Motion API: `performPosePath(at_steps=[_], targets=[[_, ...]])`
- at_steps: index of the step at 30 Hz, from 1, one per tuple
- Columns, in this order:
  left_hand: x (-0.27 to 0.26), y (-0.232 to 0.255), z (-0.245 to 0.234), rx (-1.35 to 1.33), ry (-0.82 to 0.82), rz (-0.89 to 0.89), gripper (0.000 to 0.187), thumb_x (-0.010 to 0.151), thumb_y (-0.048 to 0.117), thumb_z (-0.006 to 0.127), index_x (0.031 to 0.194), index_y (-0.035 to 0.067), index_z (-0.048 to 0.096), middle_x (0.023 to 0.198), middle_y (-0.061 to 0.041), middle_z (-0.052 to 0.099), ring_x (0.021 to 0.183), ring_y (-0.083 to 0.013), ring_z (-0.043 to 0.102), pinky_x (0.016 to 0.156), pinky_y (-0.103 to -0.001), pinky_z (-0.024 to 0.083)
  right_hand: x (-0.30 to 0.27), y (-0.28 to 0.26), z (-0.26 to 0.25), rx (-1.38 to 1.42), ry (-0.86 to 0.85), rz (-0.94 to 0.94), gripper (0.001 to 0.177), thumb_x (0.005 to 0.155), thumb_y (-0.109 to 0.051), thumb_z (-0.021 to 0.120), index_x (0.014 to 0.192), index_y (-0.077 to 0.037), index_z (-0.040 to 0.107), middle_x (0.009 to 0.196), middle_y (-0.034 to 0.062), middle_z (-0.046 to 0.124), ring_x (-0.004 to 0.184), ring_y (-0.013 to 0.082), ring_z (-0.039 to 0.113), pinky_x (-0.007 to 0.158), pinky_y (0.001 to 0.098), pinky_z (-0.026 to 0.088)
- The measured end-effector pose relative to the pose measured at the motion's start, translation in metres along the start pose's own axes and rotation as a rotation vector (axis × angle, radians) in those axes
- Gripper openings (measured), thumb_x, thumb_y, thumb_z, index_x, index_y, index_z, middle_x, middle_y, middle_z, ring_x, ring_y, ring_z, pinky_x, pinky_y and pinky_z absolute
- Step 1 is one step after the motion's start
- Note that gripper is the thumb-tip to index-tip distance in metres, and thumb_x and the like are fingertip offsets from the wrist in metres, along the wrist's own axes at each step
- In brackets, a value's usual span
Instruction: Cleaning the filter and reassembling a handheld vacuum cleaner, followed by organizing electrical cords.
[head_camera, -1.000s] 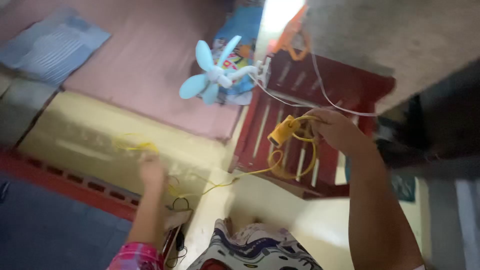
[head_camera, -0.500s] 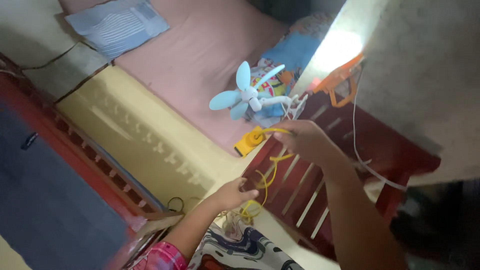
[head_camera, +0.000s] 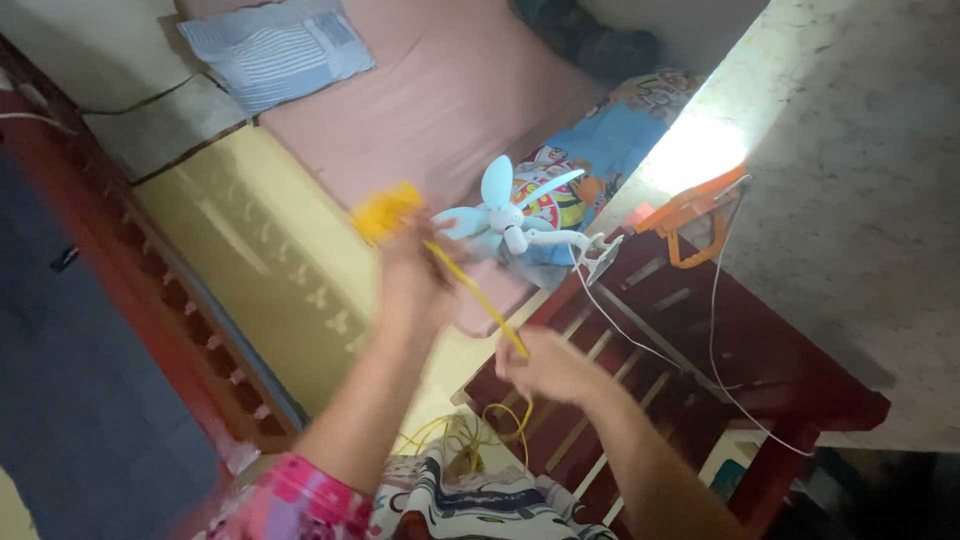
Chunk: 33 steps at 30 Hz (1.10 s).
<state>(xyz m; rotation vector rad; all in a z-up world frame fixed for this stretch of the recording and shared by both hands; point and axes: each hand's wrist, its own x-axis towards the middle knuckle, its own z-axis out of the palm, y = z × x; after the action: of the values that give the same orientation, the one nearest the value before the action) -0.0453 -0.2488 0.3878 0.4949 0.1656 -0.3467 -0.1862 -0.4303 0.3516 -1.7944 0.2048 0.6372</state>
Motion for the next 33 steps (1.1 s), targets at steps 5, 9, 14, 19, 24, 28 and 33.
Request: performPosePath(at_steps=[5, 9, 14, 19, 24, 28, 33], targets=[[0.057, 0.117, -0.04, -0.202, 0.006, 0.13, 0.028, 0.112, 0.035, 0.045, 0.117, 0.012, 0.06, 0.08, 0.002, 0.053, 0.062, -0.0093, 0.045, 0.058, -0.024, 0.041, -0.024, 0.12, -0.03, -0.339, 0.15, 0.136, 0.02, 0.09, -0.027, 0.069, 0.092, -0.008, 0.063, 0.076, 0.0055, 0.064, 0.065, 0.0161, 0.061, 0.06, 0.0334, 0.051], [0.1, 0.142, -0.097, 0.069, 0.249, 0.191, 0.022, 0.11, 0.035, 0.047, 0.118, 0.016, 0.057, 0.07, 0.003, 0.048, 0.053, -0.0102, 0.041, 0.054, -0.027, 0.042, -0.063, 0.215, -0.105, 0.047, 0.328, 0.399, 0.035, 0.089, -0.037, 0.073, 0.103, -0.005, 0.075, 0.087, 0.0073, 0.067, 0.08, 0.0209, 0.063, 0.072, 0.0393, 0.054], [0.112, 0.134, -0.127, 0.258, 0.327, 0.108, 0.022, 0.108, 0.03, 0.043, 0.121, 0.016, 0.054, 0.071, 0.002, 0.049, 0.056, -0.0126, 0.047, 0.06, -0.034, 0.053, -0.077, 0.201, -0.197, -0.563, 0.907, 0.334, 0.035, 0.103, -0.039, 0.064, 0.112, -0.007, 0.074, 0.1, 0.0124, 0.071, 0.087, 0.0241, 0.069, 0.082, 0.0426, 0.056], [0.169, 0.14, -0.201, 0.076, 0.293, 0.133, 0.018, 0.113, 0.021, 0.048, 0.124, 0.01, 0.056, 0.075, 0.002, 0.046, 0.06, -0.0113, 0.045, 0.066, -0.032, 0.049, -0.064, 0.059, -0.183, -0.412, 1.456, 0.122, 0.038, 0.114, -0.035, 0.063, 0.109, 0.002, 0.066, 0.091, 0.0147, 0.064, 0.074, 0.0251, 0.06, 0.068, 0.0433, 0.05], [0.164, 0.143, -0.18, 0.255, 0.327, 0.084, 0.022, 0.111, 0.033, 0.041, 0.112, 0.015, 0.053, 0.07, 0.003, 0.039, 0.055, -0.011, 0.038, 0.056, -0.031, 0.043, -0.033, -0.059, -0.127, -0.06, 0.93, 0.28, 0.031, 0.102, -0.03, 0.055, 0.112, -0.005, 0.07, 0.075, 0.0089, 0.061, 0.062, 0.0183, 0.057, 0.058, 0.0331, 0.049], [0.163, 0.119, -0.203, 0.379, 0.327, 0.026, 0.025, 0.112, 0.034, 0.042, 0.109, 0.013, 0.056, 0.069, 0.003, 0.039, 0.055, -0.0103, 0.037, 0.053, -0.029, 0.04, 0.025, -0.029, -0.097, 0.096, 0.609, 0.027, 0.027, 0.095, -0.013, 0.061, 0.12, -0.007, 0.069, 0.074, 0.0019, 0.056, 0.058, 0.0123, 0.047, 0.05, 0.0288, 0.039], [0.123, 0.072, -0.196, 0.756, 0.212, -0.133, 0.039, 0.111, 0.039, 0.043, 0.109, 0.009, 0.068, 0.068, 0.004, 0.046, 0.056, -0.0084, 0.044, 0.053, -0.029, 0.041, 0.099, -0.009, -0.036, 0.274, 0.454, -0.171, 0.036, 0.1, -0.009, 0.054, 0.135, -0.008, 0.061, 0.082, 0.0021, 0.058, 0.059, 0.0128, 0.047, 0.05, 0.0287, 0.038]])
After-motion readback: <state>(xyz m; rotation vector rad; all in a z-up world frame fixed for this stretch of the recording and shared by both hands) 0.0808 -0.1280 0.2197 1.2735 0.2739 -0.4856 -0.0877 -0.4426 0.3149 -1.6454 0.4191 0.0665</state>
